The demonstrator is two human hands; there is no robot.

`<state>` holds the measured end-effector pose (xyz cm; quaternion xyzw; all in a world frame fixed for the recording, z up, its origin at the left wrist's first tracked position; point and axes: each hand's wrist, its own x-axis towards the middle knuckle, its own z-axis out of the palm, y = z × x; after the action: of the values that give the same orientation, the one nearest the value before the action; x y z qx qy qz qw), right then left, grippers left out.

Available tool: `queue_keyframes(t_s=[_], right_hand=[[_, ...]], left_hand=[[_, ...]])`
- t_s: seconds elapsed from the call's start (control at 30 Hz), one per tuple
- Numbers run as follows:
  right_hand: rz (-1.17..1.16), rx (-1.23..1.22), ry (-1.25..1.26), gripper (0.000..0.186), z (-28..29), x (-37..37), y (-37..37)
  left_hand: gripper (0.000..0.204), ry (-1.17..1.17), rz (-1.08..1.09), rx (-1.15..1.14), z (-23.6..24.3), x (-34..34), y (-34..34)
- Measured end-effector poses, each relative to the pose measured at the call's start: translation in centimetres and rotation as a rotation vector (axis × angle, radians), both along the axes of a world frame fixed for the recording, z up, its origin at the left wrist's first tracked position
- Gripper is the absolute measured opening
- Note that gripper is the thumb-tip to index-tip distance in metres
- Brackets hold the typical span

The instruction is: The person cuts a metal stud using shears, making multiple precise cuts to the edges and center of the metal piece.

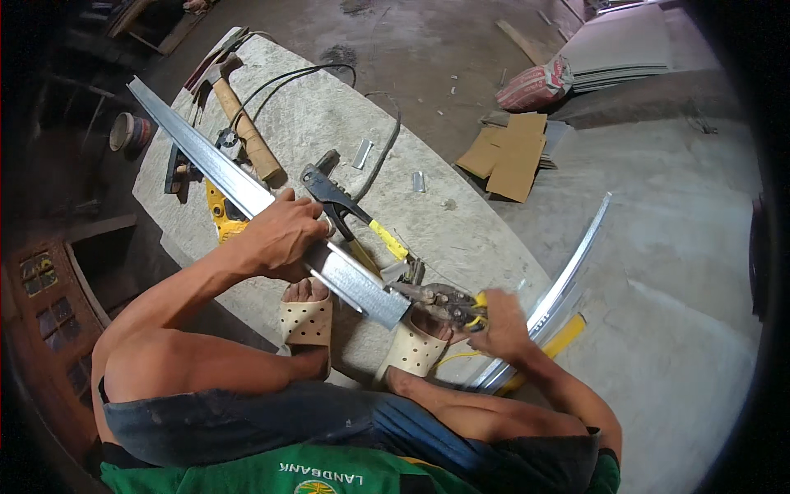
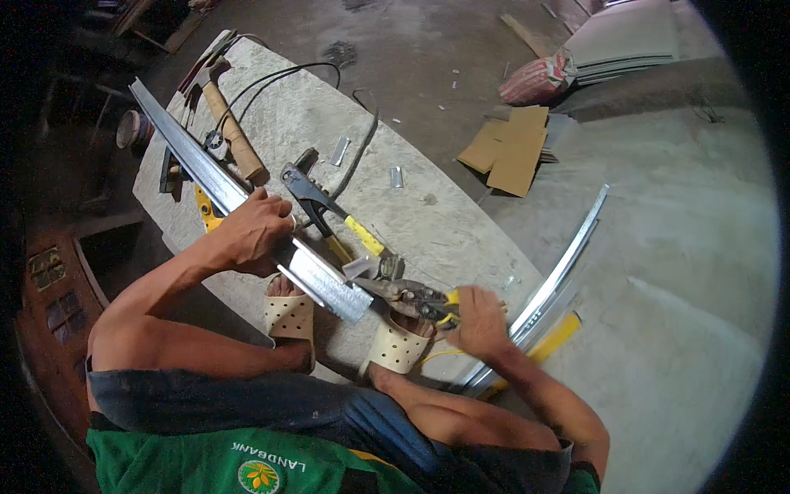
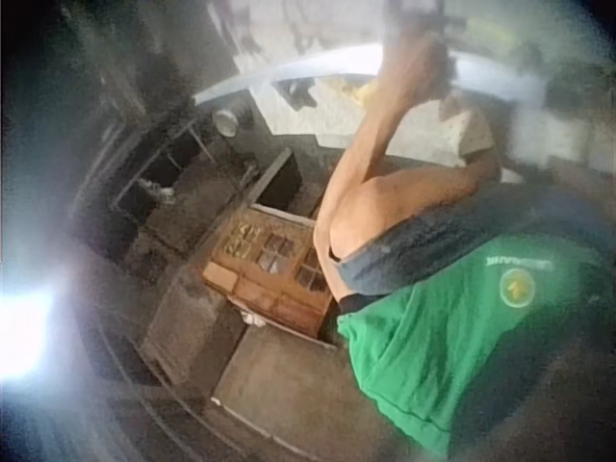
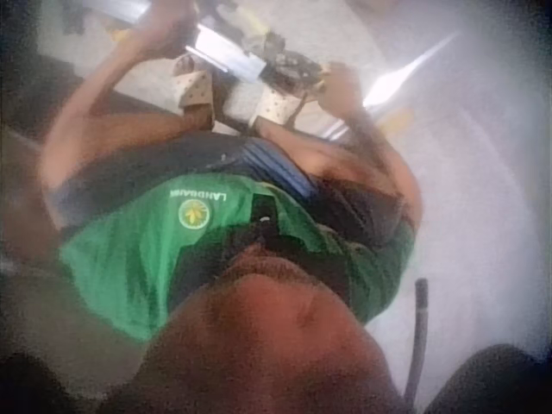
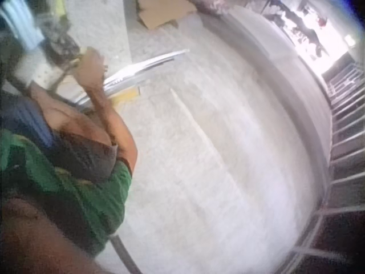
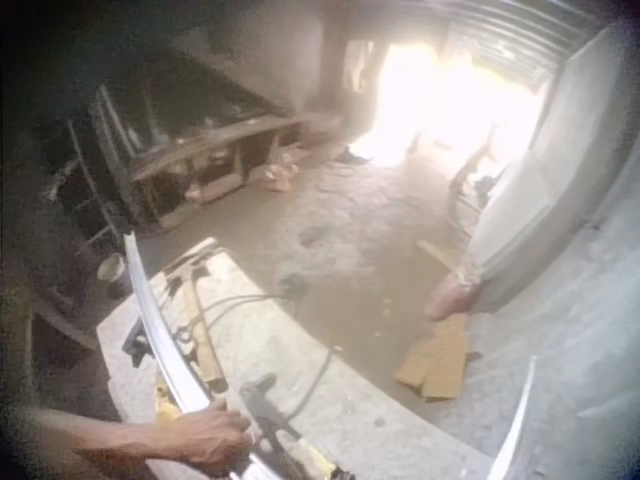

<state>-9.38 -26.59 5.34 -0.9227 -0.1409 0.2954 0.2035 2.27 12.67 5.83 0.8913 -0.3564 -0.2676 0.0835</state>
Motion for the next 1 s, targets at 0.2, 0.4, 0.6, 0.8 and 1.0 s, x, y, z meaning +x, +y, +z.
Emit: queue_keyframes(t_s=[0.2,0.4,0.6,0.8,1.0], right_hand=[[-0.075,-0.007,-0.223,0.053,0.1,0.7,0.5],[-0.305,0.507,0.622,0.037,1.2,0.1,0.6],[-0.405,0.189,-0.050,0.032,0.2,2.8,1.0],[-0.829,0.925,0.571,0.044,-0.6,4.0,-1.4],[-0.952,1.172,0.670,0.059,-1.2,6.1,-2.6]], left_hand=[[0.020,0.053,0.046,-0.131,0.2,2.3,-0.2],[0.044,-0.328,0.132,-0.341,0.7,1.2,-1.5],[0.044,-0.345,0.138,-0.419,0.1,2.0,-1.3],[0.041,-0.365,0.120,-0.392,0.7,1.4,-1.6],[0.019,-0.185,-0.072,-0.460,-0.6,3.2,-0.4]])
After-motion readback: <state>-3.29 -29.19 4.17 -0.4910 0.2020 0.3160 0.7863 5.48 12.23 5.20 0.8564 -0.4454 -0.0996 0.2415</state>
